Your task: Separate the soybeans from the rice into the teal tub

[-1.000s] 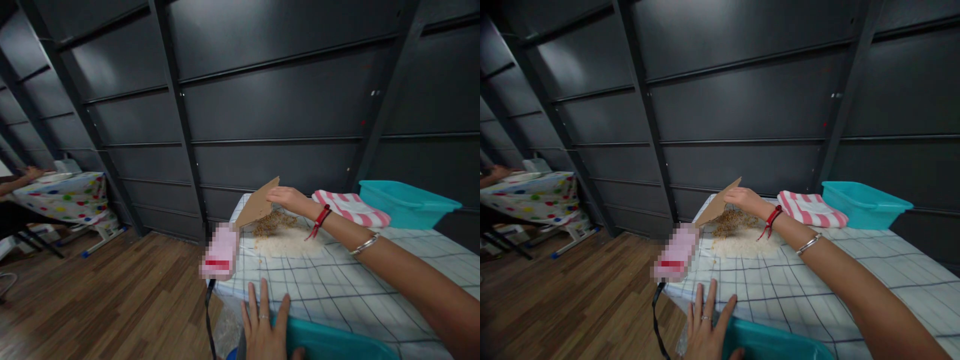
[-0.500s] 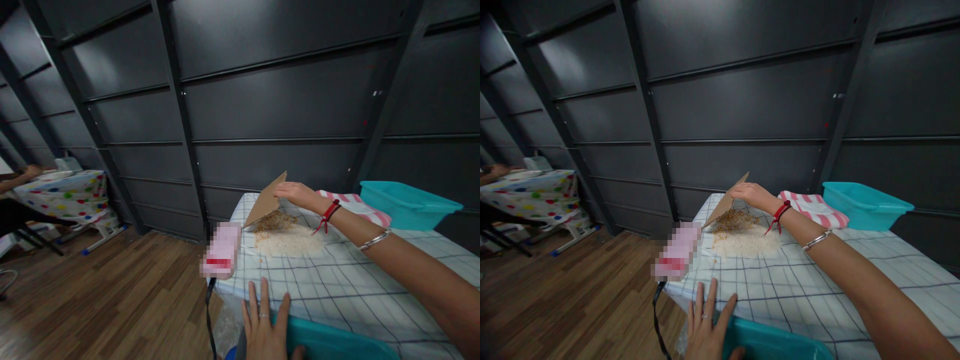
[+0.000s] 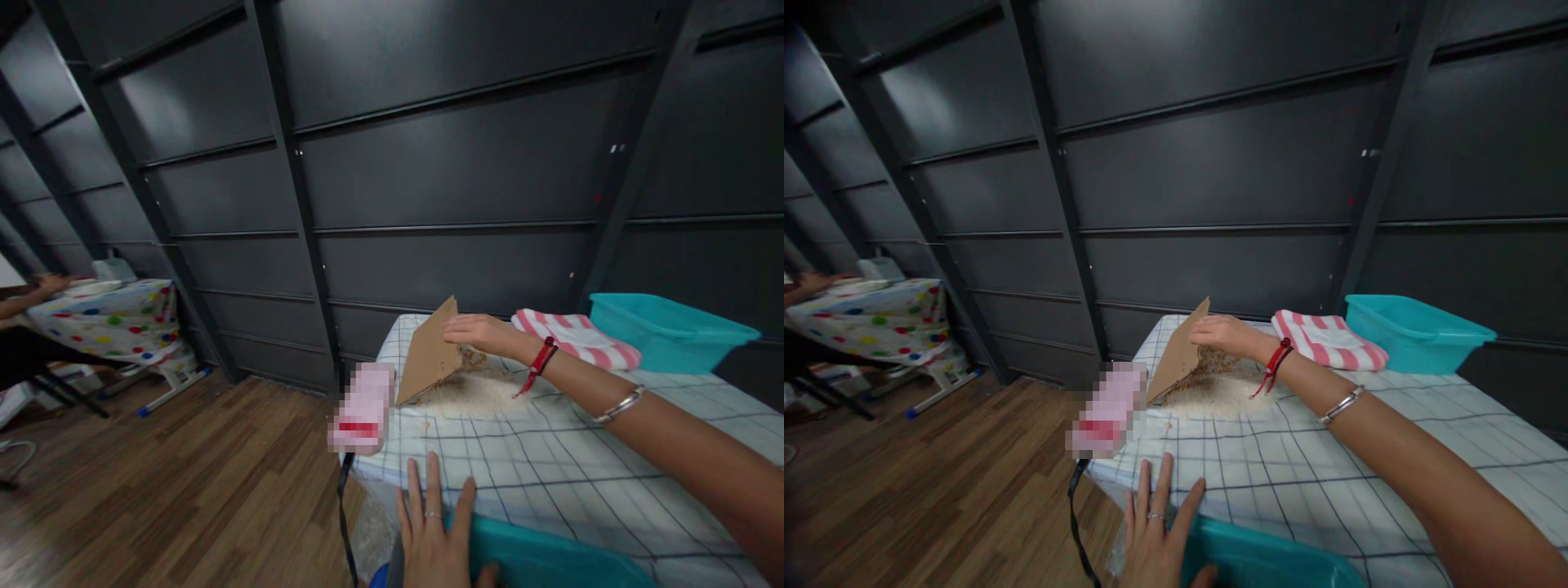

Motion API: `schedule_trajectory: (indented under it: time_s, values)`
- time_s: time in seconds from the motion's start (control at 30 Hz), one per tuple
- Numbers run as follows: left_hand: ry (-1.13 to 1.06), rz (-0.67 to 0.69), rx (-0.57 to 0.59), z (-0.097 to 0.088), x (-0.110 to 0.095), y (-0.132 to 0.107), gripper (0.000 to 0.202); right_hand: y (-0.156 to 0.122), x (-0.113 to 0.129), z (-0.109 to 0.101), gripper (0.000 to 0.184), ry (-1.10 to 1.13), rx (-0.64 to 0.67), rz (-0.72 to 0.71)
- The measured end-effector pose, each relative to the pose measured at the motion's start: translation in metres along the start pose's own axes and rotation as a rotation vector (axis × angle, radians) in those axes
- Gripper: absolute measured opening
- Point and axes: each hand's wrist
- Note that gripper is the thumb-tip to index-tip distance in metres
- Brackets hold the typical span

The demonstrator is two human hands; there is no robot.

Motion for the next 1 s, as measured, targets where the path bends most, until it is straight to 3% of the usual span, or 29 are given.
schedule_trajectory:
  time_s: [0.2, 0.47, 0.6, 0.8, 1.0]
  values:
    - [-0.008, -0.005, -0.027, 0.000, -0.001, -0.002, 0.076, -0.007, -0.004, -0.009, 0.032, 0.009, -0.006, 0.026]
    - [-0.007, -0.040, 0.059, -0.006, -0.005, 0.001, 0.077, 0.005, 0.005, 0.005, 0.034, 0.061, 0.002, 0.016]
    - [-0.009, -0.047, 0.062, -0.008, -0.005, 0.002, 0.078, -0.012, 0.002, 0.002, 0.024, 0.080, 0.001, 0.053]
    - [-0.038, -0.058, 0.058, -0.008, -0.005, -0.001, 0.077, -0.045, -0.009, -0.017, 0.032, 0.076, -0.016, 0.124]
    - [-0.012, -0.046, 0.027, -0.004, -0.009, 0.000, 0.077, -0.035, -0.012, -0.015, 0.029, 0.078, -0.053, 0.118]
Point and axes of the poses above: each hand's wrist, its own y-axis towards the middle knuckle, its own z-axis out of the palm, x = y × z, and after that the axes turned 4 degrees about -x, right-handed
